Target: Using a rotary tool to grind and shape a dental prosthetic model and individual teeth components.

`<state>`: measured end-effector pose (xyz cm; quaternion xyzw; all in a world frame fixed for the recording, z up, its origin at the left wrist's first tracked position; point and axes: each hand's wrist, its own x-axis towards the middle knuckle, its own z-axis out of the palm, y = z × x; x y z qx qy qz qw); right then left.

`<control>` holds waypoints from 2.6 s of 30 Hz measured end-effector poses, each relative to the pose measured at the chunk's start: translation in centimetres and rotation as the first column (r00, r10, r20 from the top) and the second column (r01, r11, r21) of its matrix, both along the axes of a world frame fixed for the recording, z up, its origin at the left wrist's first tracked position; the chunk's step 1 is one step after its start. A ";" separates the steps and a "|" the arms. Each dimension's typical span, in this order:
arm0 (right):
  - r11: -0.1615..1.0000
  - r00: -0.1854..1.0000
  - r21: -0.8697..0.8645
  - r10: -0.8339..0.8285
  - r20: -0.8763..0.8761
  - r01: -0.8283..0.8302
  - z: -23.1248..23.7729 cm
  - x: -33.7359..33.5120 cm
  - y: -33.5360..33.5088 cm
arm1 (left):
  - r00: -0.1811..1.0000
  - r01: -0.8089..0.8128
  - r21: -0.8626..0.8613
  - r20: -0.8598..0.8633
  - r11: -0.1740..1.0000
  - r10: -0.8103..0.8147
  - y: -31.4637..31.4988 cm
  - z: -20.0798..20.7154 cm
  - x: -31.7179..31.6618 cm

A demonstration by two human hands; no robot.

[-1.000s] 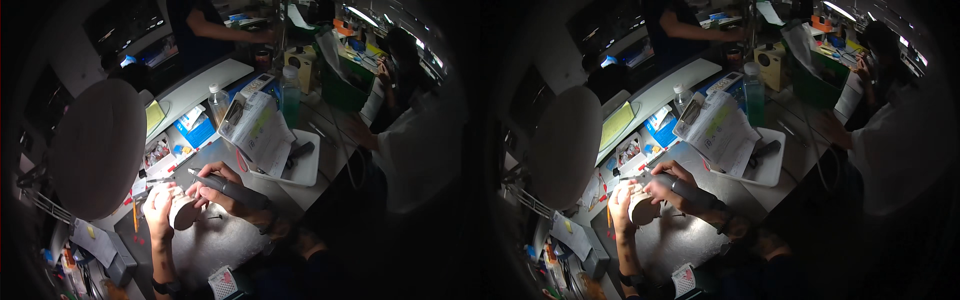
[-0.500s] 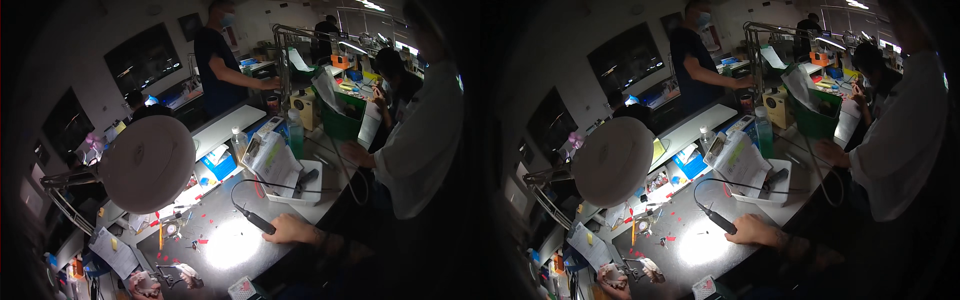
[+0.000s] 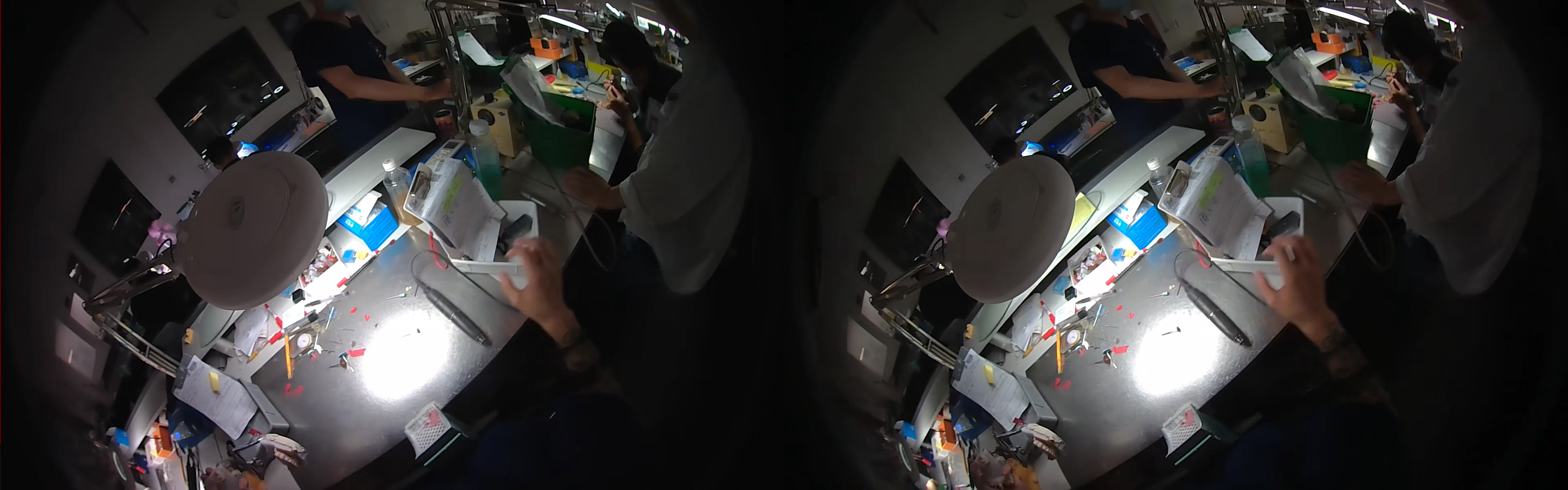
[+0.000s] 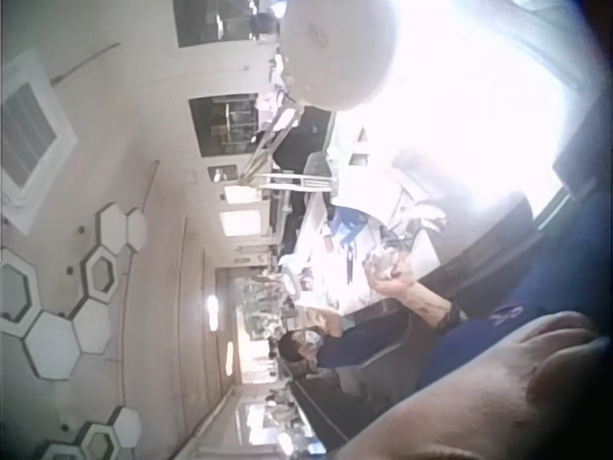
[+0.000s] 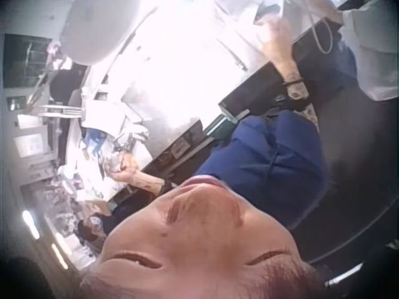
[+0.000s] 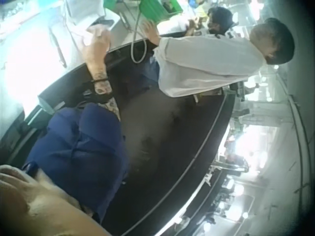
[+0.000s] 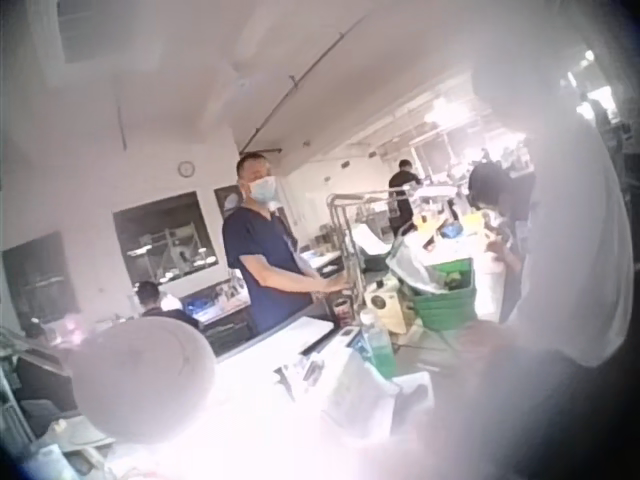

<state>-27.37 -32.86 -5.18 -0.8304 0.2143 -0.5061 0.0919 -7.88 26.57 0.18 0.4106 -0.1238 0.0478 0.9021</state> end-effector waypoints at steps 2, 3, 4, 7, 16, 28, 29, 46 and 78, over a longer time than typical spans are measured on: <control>0.991 0.986 -0.016 -0.136 -0.094 0.135 -1.5 -2.5 -1.9 | 0.996 -0.089 0.041 0.019 0.995 0.089 -1.1 1.2 -0.3; 0.986 0.971 -0.033 -0.169 -0.171 0.165 -2.5 -3.0 -2.6 | 0.989 -0.145 0.057 0.040 0.988 0.143 -1.5 2.0 -0.5; 0.994 0.991 0.085 -0.055 -0.121 0.065 -3.2 -2.7 -2.8 | 0.979 -0.194 0.066 0.076 0.979 0.189 -1.8 3.2 -0.8; 0.956 0.983 0.233 0.182 0.000 -0.177 -5.2 0.6 -2.5 | 0.929 -0.350 0.057 0.145 0.935 0.339 -0.7 6.7 -1.6; 0.965 0.980 0.206 0.134 0.144 -0.163 -8.1 0.0 -3.1 | 0.370 -0.902 0.103 0.684 0.418 0.629 -1.1 15.5 -0.4; 0.991 0.986 0.084 0.091 0.141 -0.104 -9.1 -0.1 -4.0 | 0.849 -0.496 0.745 0.309 0.446 0.428 -1.0 12.9 9.8; 0.984 0.982 0.116 0.115 0.147 -0.133 -9.1 0.0 -3.9 | 0.873 -0.443 0.758 0.242 0.479 0.424 -0.7 11.7 11.2; 0.995 0.996 0.081 0.058 0.064 -0.063 -9.3 -0.3 -3.7 | 0.861 -0.504 0.817 0.500 0.281 0.093 -4.4 -0.4 14.0; 0.979 0.982 0.156 0.110 0.156 -0.135 -10.8 -0.1 -2.8 | 0.930 -0.351 0.933 0.337 0.081 0.147 -4.1 -2.4 7.8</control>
